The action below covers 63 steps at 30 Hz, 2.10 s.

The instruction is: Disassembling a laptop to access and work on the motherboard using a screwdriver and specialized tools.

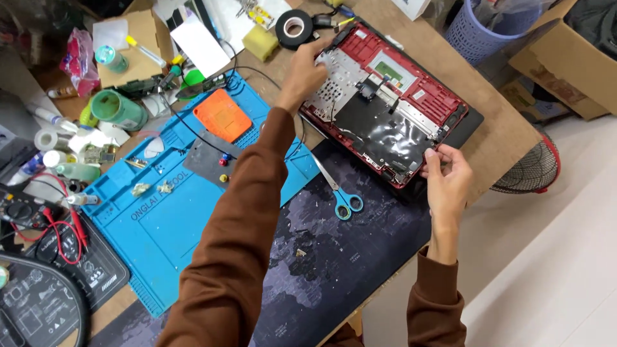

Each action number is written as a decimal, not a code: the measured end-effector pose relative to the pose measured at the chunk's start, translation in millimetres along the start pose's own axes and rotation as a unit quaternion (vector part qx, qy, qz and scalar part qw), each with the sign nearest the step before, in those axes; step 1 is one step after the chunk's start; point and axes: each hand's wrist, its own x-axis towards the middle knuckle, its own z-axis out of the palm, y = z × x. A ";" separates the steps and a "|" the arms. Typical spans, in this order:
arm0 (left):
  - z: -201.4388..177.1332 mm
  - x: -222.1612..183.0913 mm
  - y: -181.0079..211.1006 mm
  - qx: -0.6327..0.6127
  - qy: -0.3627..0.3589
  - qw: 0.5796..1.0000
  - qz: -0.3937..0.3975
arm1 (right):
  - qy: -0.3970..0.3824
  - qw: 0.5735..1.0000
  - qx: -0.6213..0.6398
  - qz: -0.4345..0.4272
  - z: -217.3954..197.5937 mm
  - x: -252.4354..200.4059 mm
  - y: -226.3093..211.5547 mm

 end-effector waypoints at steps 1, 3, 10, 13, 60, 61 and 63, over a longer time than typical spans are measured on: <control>0.8 -2.4 -0.1 -0.002 0.001 1.000 -0.004 | -0.003 1.000 -0.003 0.001 -0.4 -3.1 0.4; -0.9 -0.4 4.6 -0.022 -0.001 1.000 0.021 | -0.016 1.000 -0.009 0.002 0.1 -4.9 -2.2; -12.0 -13.0 -18.5 -0.086 -0.029 0.995 0.047 | -0.013 1.000 0.013 -0.006 3.2 -24.0 -14.5; -15.0 -25.5 -24.6 -0.040 0.035 0.997 0.063 | -0.003 0.994 -0.084 -0.070 7.5 -43.9 -26.6; -172.0 -630.7 -108.4 -0.031 0.381 0.920 -0.088 | -0.563 0.591 -0.214 -0.537 279.1 -406.8 -79.8; -178.3 -634.2 -99.0 -0.033 0.385 0.918 -0.090 | -0.566 0.586 -0.215 -0.538 279.7 -412.9 -82.9; -190.5 -641.8 -80.0 -0.067 0.443 0.890 -0.090 | -0.570 0.591 -0.185 -0.539 280.0 -425.1 -87.7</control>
